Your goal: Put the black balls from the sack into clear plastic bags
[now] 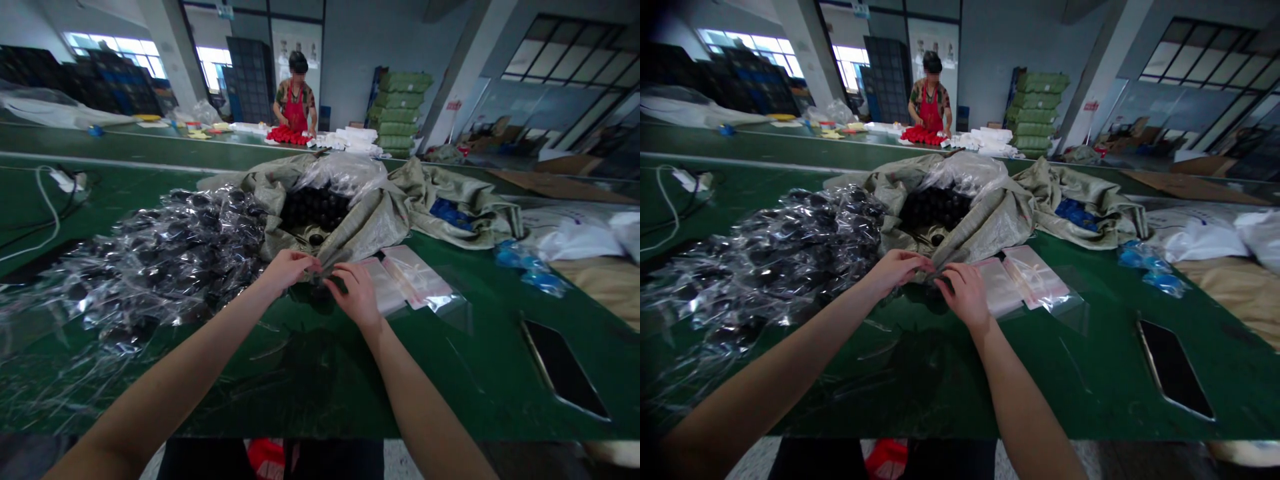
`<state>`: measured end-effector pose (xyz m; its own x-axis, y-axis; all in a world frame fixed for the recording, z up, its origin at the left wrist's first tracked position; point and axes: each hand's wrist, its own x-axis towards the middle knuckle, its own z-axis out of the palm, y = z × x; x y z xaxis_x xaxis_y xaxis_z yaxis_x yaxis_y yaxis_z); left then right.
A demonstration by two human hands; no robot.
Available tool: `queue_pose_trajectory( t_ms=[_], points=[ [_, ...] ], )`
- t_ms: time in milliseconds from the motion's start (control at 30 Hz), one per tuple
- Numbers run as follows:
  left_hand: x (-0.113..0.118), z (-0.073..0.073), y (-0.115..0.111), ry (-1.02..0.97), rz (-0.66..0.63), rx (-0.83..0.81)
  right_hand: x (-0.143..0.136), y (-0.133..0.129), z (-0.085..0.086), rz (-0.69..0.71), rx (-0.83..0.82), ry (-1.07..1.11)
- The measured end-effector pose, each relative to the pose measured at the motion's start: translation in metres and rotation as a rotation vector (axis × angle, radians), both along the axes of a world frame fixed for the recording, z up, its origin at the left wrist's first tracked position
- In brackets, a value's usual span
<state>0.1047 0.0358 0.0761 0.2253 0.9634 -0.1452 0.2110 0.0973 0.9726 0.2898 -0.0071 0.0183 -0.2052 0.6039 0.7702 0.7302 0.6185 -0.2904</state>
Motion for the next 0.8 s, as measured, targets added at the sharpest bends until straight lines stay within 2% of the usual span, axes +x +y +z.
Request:
queue_pose_trajectory(
  t_ms=[167, 333, 467, 533, 633, 800],
  points=[
    [0.004, 0.001, -0.001, 0.16, -0.075, 0.314, -0.009, -0.005, 0.002, -0.025, -0.07, 0.137],
    [0.011, -0.002, -0.005, 0.324, -0.134, 0.514, -0.017, -0.002, -0.003, -0.138, -0.104, 0.226],
    [0.019, 0.001, -0.011, 0.443, -0.111, 0.62, -0.017, -0.001, -0.003, -0.201, -0.122, 0.296],
    [0.023, 0.003, -0.013, 0.456, -0.094, 0.637, -0.016, -0.004, 0.001, -0.168, -0.151, 0.324],
    [0.025, 0.004, -0.014, 0.467, -0.08, 0.678, -0.017, -0.008, 0.007, -0.044, -0.246, 0.418],
    [0.026, 0.002, -0.012, 0.521, -0.1, 0.776, -0.023, -0.007, 0.009, 0.106, -0.418, 0.844]
  ],
)
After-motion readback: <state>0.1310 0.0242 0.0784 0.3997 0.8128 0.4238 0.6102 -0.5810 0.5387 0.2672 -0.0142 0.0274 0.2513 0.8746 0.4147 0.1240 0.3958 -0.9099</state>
